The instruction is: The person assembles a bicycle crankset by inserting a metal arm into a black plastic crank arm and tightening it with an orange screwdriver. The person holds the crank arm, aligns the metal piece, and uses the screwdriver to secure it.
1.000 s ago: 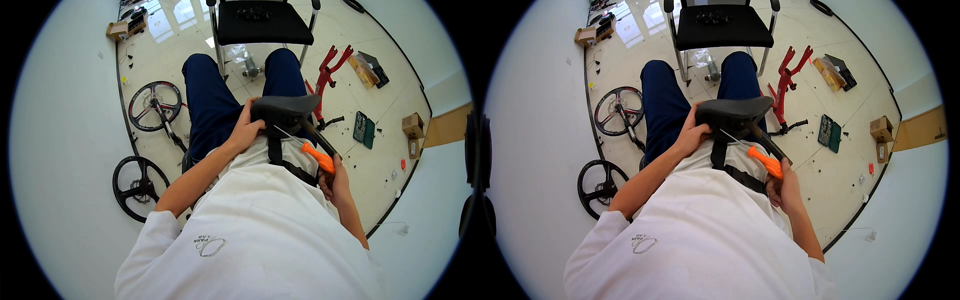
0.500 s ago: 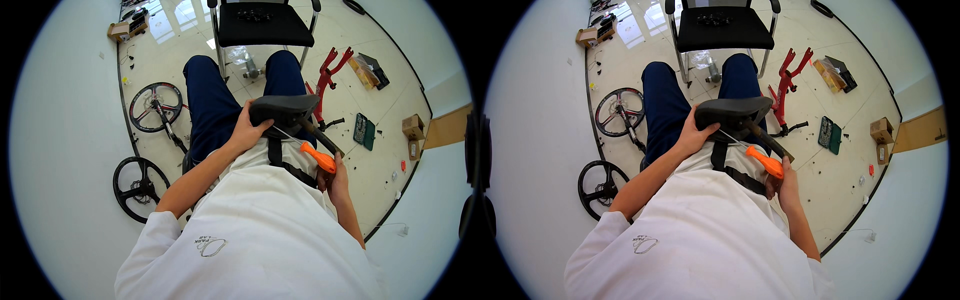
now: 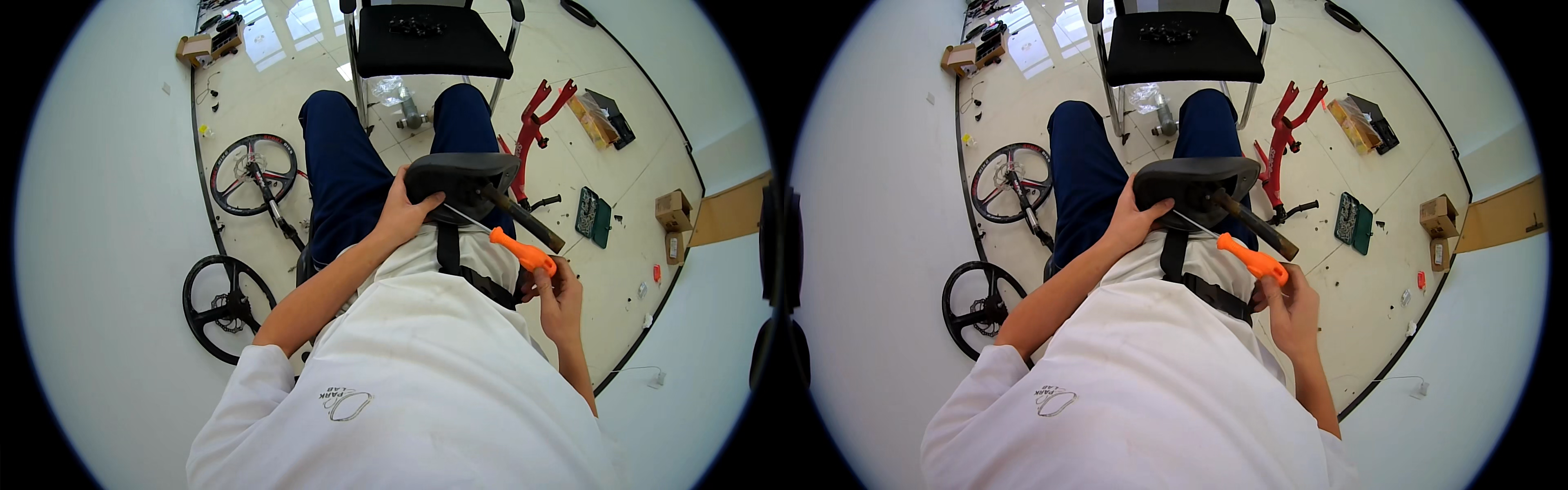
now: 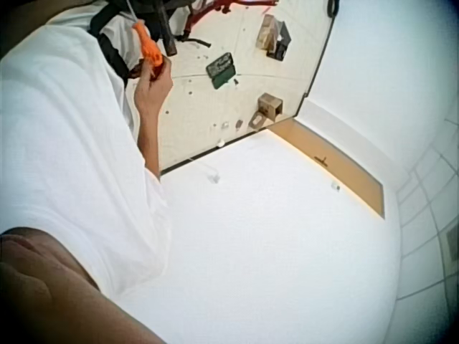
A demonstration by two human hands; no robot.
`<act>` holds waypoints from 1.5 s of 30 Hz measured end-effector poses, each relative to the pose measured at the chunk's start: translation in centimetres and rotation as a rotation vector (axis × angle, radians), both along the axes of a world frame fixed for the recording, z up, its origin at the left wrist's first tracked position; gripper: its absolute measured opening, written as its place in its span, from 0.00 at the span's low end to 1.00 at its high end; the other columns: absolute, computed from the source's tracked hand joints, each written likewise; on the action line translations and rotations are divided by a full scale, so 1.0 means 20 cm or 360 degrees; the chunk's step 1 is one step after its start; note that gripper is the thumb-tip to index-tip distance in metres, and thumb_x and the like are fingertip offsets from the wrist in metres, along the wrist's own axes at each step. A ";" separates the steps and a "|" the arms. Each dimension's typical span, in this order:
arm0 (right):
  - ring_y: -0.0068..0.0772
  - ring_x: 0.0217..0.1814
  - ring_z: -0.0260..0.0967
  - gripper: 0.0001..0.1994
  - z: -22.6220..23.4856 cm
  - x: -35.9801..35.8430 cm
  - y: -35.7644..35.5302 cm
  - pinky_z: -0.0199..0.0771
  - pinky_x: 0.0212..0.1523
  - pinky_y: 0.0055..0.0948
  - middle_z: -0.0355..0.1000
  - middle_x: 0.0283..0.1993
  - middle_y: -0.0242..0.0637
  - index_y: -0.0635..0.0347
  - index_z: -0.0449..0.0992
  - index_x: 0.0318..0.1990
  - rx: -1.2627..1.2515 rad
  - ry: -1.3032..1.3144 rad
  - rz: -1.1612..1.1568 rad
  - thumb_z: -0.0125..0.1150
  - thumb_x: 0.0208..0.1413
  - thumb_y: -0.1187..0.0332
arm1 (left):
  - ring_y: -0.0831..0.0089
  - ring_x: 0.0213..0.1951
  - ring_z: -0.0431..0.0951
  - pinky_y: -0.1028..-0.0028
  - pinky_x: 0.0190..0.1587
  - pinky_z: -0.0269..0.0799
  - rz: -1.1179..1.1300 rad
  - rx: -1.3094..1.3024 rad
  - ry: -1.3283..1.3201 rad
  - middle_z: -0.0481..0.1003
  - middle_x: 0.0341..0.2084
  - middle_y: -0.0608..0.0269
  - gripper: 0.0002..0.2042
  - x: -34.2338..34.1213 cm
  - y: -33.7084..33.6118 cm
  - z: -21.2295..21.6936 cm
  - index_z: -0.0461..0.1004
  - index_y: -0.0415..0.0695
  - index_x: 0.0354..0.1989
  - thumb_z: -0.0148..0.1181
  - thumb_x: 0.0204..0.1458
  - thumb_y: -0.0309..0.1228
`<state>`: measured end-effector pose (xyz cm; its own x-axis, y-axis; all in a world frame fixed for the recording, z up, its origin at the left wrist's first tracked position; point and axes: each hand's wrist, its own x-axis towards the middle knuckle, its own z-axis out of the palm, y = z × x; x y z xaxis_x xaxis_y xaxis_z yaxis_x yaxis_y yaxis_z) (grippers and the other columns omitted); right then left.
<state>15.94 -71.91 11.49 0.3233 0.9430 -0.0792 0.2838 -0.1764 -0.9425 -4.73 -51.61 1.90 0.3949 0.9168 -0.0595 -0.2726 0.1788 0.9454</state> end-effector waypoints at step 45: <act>0.27 0.08 0.63 0.39 -0.08 0.00 0.04 0.61 0.12 0.20 0.68 0.12 0.41 0.72 0.77 0.27 -0.0312 0.0308 -0.0099 0.33 0.69 0.42 | 0.69 0.49 0.75 0.70 0.56 0.70 0.0001 0.0179 0.0231 0.76 0.45 0.57 0.25 -0.01 0.00 0.02 0.65 0.38 0.53 0.71 0.47 0.23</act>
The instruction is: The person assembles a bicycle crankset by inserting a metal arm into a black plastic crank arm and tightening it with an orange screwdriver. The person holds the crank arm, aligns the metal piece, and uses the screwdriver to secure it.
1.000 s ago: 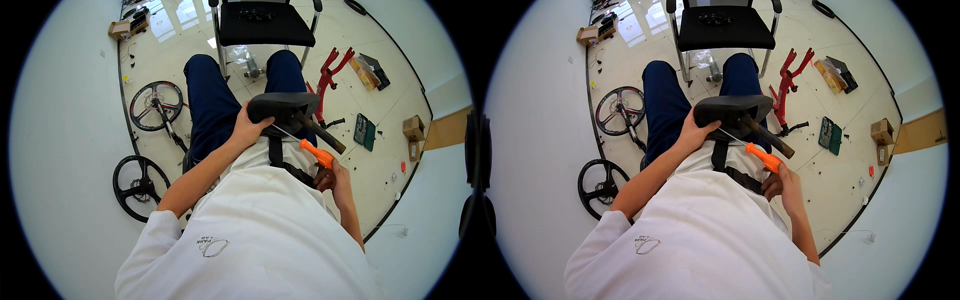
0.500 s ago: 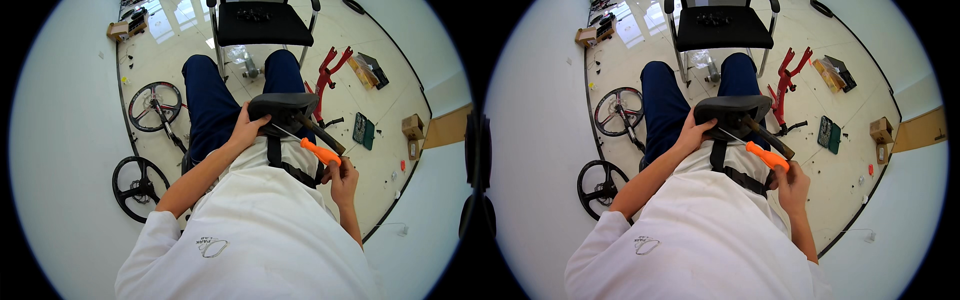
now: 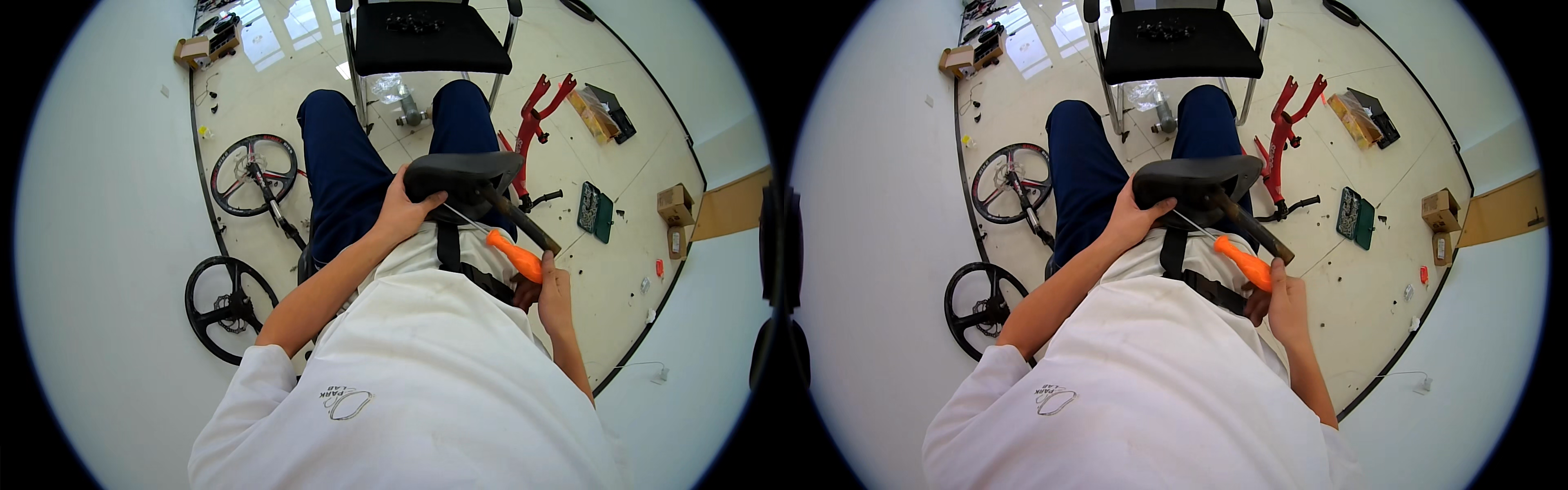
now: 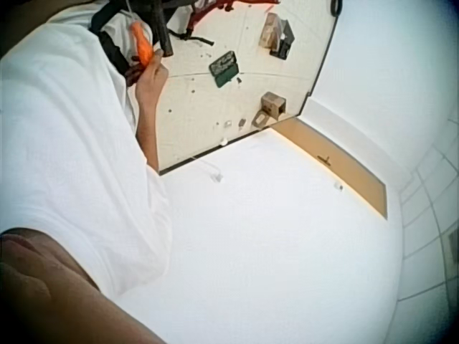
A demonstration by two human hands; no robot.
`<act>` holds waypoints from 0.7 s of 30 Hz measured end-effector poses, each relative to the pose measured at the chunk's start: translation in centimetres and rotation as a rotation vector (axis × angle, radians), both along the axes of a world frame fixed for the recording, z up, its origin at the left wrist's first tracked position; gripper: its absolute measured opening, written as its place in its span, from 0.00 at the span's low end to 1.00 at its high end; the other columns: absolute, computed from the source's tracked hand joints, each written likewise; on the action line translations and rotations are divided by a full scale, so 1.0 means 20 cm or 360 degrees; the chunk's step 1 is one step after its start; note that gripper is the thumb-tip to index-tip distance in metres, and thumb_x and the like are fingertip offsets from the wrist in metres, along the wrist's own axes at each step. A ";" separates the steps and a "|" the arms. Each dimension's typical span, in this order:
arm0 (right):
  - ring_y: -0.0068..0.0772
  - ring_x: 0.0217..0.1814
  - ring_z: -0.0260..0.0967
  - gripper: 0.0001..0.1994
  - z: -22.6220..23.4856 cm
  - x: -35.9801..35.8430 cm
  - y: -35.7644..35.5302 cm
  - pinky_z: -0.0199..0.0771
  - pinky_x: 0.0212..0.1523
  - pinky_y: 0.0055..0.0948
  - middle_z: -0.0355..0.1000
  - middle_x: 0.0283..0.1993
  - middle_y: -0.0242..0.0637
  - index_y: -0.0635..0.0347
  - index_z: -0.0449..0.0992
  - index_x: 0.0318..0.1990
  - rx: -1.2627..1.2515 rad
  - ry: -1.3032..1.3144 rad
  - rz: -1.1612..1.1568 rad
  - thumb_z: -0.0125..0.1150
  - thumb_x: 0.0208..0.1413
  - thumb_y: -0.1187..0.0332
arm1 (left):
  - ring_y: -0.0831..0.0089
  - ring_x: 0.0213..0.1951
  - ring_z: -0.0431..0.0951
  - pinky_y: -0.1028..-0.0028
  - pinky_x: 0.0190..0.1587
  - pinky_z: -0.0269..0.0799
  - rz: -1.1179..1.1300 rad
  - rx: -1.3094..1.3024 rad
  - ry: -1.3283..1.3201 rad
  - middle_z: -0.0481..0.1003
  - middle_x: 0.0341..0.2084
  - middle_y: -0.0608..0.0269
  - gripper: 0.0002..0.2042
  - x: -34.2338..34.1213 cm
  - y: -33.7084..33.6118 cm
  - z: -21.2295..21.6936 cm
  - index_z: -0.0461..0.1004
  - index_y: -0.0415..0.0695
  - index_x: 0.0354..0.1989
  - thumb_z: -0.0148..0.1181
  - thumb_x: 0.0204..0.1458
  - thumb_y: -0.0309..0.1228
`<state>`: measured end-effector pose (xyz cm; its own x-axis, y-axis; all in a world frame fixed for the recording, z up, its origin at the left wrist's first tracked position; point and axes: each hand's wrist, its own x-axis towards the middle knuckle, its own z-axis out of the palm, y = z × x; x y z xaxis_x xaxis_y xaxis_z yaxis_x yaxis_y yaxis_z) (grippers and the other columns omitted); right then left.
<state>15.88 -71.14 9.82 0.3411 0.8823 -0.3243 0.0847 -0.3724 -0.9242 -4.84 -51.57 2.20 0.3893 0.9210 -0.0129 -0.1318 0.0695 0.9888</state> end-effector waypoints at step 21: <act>0.24 0.15 0.66 0.16 0.06 0.00 -0.05 0.65 0.19 0.21 0.73 0.22 0.38 0.70 0.75 0.42 0.0241 -0.0469 0.0136 0.55 0.66 0.61 | 0.63 0.52 0.76 0.60 0.50 0.81 -0.0112 -0.0730 -0.0360 0.69 0.54 0.59 0.23 -0.01 -0.01 0.05 0.57 0.48 0.62 0.56 0.60 0.22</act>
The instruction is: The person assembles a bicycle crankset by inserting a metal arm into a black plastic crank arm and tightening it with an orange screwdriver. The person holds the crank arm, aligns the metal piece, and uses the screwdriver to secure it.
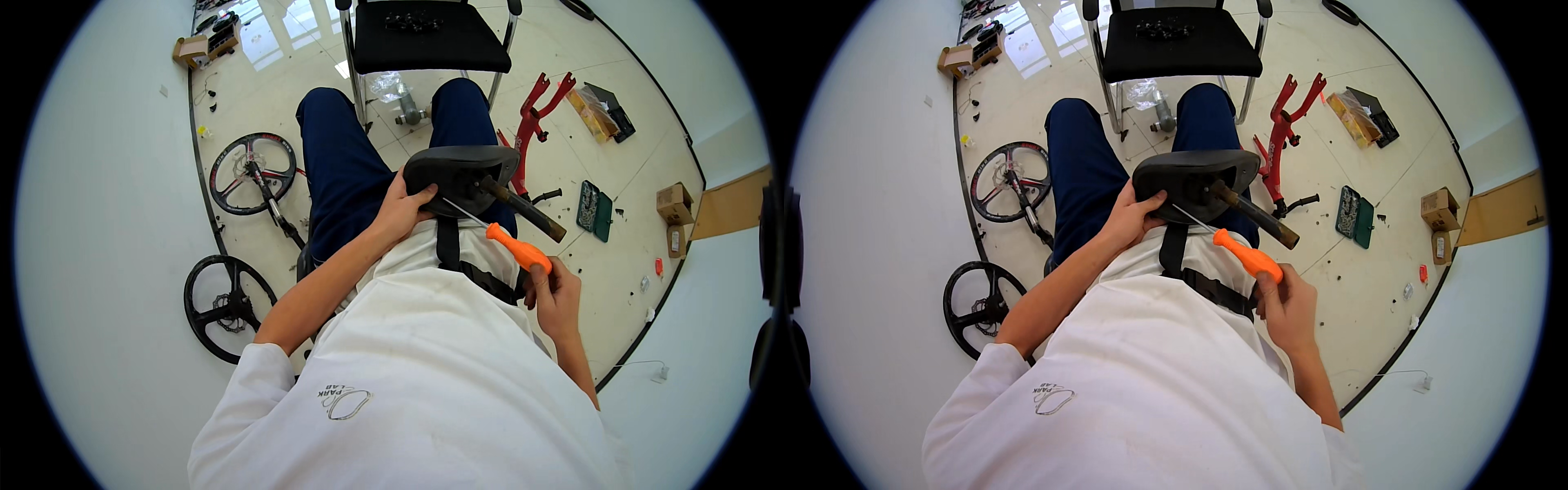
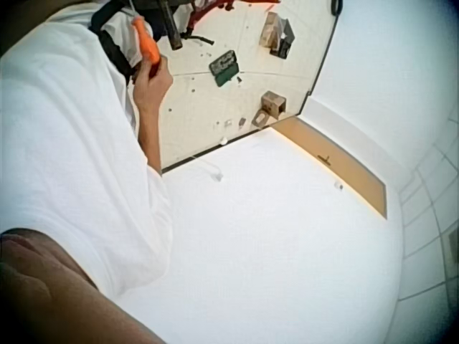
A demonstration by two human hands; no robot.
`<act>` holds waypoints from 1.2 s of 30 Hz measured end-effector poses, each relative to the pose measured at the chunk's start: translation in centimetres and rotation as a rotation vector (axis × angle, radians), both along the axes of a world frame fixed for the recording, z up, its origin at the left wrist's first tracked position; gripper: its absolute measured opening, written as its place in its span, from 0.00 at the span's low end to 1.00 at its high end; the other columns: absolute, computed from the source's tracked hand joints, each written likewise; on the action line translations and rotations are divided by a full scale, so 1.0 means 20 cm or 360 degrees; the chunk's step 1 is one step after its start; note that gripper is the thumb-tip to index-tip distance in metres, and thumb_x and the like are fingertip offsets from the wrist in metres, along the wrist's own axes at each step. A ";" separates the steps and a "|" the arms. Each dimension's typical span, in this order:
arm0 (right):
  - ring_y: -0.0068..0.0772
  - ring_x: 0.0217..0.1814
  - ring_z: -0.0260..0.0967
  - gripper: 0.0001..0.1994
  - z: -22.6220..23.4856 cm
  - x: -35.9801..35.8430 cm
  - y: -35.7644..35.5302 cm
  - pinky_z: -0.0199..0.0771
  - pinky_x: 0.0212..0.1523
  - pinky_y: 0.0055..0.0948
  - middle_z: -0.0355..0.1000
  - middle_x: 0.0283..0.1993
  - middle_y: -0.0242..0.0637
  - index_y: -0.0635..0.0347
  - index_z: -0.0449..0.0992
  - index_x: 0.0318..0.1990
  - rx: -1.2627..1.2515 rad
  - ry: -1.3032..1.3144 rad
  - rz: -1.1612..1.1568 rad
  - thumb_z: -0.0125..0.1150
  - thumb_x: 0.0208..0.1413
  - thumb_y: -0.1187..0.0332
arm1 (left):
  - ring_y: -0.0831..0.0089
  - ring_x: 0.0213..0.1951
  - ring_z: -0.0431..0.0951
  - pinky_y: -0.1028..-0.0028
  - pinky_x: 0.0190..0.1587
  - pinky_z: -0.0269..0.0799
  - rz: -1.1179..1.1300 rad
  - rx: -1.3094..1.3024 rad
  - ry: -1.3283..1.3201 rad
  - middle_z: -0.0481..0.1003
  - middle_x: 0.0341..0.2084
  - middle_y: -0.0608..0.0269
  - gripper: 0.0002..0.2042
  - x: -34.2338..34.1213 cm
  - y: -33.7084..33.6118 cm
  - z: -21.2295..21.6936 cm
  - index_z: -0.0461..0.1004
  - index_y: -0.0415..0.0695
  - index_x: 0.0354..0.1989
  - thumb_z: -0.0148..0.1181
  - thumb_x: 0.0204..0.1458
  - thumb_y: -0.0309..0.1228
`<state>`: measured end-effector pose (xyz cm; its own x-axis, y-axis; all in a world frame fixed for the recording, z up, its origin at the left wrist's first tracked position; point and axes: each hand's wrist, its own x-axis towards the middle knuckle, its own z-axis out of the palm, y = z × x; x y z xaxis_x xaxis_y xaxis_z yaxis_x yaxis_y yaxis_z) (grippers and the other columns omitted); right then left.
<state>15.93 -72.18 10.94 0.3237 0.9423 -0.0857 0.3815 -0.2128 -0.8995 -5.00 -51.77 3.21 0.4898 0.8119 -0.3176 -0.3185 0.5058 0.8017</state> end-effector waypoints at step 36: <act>0.19 0.10 0.55 0.27 -0.04 -0.03 0.04 0.53 0.13 0.20 0.65 0.13 0.32 0.67 0.74 0.29 -0.0161 0.0114 -0.0109 0.43 0.70 0.51 | 0.65 0.49 0.78 0.67 0.48 0.80 0.0108 0.0154 0.0109 0.74 0.49 0.58 0.25 0.02 0.01 -0.03 0.63 0.42 0.58 0.64 0.52 0.19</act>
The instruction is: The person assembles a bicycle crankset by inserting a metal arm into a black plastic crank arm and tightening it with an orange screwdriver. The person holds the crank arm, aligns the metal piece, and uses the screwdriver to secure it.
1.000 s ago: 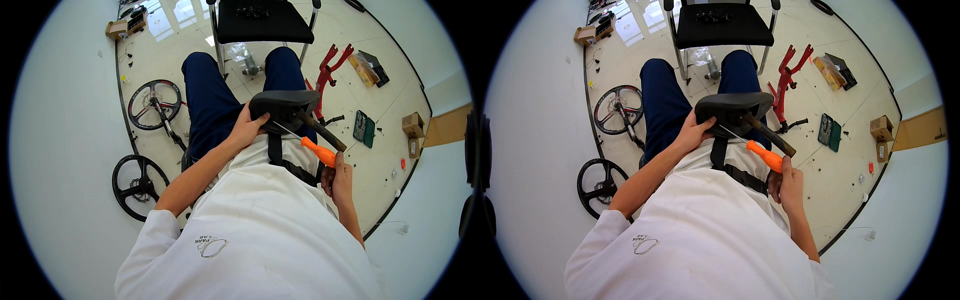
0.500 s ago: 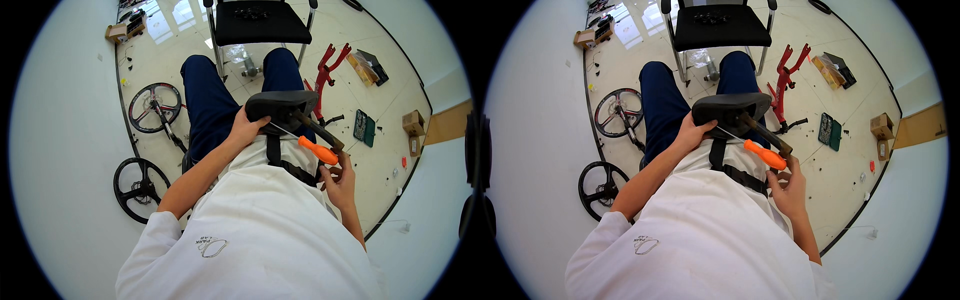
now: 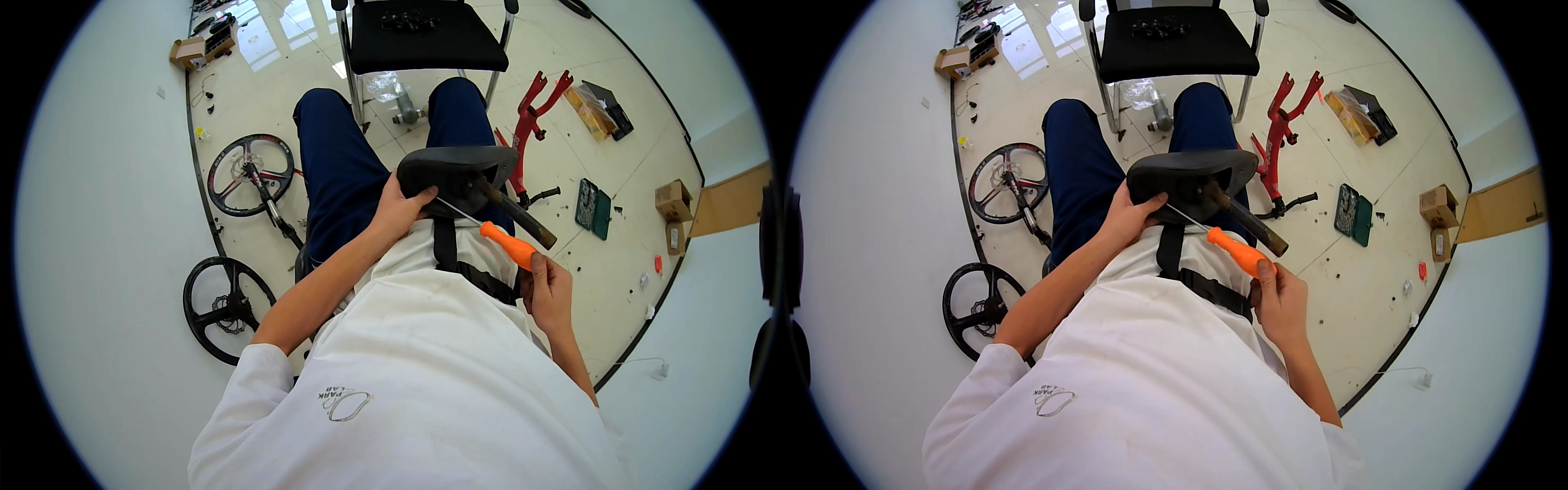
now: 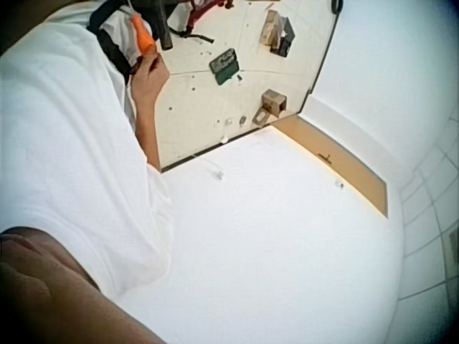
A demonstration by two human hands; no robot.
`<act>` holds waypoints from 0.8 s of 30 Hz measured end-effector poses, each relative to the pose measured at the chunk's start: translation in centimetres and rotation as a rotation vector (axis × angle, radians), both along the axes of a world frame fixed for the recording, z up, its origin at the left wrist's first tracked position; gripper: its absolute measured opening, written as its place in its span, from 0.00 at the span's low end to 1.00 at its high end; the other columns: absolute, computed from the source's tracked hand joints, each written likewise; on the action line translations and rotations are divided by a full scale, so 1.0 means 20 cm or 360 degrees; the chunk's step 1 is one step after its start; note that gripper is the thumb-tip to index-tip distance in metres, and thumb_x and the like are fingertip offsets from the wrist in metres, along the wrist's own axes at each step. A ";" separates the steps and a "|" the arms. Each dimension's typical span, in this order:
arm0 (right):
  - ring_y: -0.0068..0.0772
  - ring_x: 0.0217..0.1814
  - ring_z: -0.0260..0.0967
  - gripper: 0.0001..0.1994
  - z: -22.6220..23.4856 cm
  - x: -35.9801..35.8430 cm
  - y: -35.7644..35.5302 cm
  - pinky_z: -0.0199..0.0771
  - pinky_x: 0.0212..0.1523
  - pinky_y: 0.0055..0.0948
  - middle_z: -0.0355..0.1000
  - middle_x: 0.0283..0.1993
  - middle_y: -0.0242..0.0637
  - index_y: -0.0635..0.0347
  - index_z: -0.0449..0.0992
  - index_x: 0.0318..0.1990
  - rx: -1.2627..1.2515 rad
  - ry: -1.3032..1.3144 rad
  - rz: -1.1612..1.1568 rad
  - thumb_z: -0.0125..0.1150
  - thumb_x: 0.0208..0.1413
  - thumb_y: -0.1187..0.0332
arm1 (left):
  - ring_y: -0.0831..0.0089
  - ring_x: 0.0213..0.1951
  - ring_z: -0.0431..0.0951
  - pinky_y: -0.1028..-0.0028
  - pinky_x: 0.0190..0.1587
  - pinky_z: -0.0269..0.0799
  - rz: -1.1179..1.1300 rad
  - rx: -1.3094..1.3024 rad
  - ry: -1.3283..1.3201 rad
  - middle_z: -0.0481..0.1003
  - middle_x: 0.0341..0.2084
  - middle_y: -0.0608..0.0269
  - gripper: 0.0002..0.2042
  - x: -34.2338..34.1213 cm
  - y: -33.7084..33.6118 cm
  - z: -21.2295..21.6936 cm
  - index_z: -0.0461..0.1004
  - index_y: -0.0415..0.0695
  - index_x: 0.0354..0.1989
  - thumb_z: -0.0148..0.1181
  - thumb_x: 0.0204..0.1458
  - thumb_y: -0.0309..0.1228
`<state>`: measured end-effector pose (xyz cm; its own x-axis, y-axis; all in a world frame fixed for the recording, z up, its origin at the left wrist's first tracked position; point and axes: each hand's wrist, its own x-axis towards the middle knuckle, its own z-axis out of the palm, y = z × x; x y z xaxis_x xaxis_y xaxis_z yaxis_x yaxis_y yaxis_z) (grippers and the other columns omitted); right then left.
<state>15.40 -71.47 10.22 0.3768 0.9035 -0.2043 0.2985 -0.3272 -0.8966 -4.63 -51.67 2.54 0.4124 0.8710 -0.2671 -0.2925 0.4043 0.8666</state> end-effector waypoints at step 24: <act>0.41 0.29 0.72 0.17 -0.03 0.03 -0.01 0.71 0.29 0.30 0.74 0.36 0.46 0.69 0.72 0.54 0.0518 -0.0922 0.0414 0.61 0.59 0.69 | 0.55 0.53 0.74 0.45 0.52 0.76 0.0051 -0.0267 -0.0147 0.68 0.52 0.54 0.24 0.00 0.00 0.05 0.60 0.45 0.60 0.44 0.52 0.18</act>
<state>15.93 -71.60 9.58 0.1073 0.9599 0.2591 0.7883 0.0767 -0.6105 -4.65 -51.65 3.62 0.4145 0.8306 -0.3719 -0.3828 0.5299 0.7568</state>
